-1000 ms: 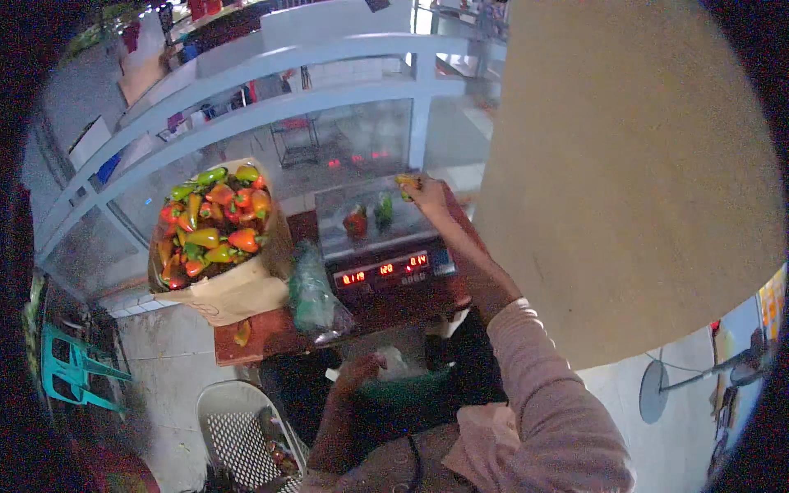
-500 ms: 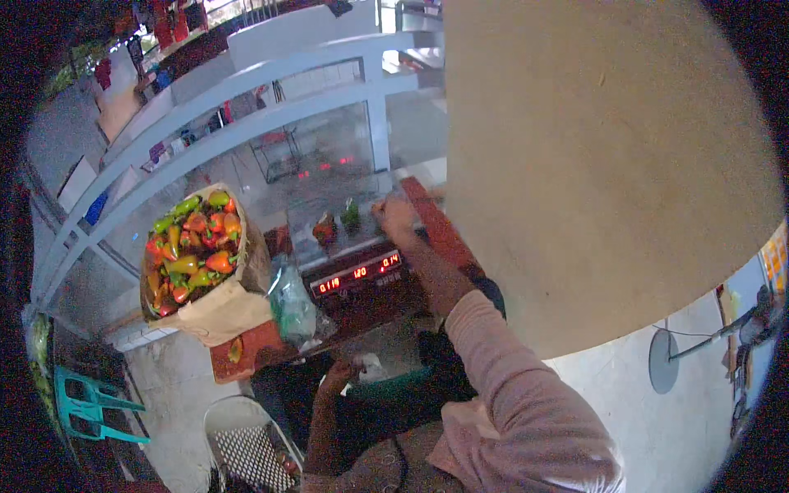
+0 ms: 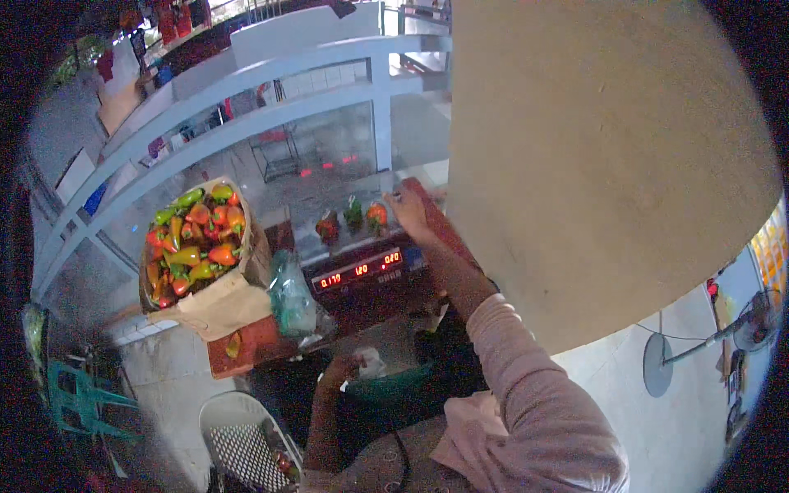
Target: The person weighs several peppers on a scale and then puts them into a plastic bag, repeating the process with more peppers from a large basket.
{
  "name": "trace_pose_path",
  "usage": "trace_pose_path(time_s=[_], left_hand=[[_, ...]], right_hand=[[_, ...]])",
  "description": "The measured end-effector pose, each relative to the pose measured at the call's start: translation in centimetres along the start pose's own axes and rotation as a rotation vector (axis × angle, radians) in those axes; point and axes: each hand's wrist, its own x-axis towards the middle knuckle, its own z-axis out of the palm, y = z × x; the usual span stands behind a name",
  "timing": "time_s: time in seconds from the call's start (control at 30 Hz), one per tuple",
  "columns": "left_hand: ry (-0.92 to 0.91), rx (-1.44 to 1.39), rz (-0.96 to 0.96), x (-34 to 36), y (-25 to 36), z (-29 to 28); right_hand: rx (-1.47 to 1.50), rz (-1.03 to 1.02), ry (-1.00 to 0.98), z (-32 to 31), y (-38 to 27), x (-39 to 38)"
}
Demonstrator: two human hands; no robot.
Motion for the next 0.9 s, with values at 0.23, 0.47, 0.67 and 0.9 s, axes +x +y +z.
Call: trace_pose_path(time_s=[0.23, 0.47, 0.67, 0.9], left_hand=[[-0.01, -0.02, 0.011, -0.9, 3.6, 1.3], [0.043, -0.027, -0.078, -0.6, 1.9, 0.6], [0.025, 0.02, -0.062, -0.5, 2.0, 1.0], [0.027, 0.017, -0.037, -0.2, 2.0, 0.9]], right_hand=[[-0.007, 0.006, 0.127, -2.0, 1.8, 0.1], [0.056, 0.119, 0.065, -2.3, 0.2, -1.1], [0.114, 0.037, 0.029, -2.9, 0.5, -1.4], [-0.038, 0.031, 0.017, -1.4, 1.9, -0.1]])
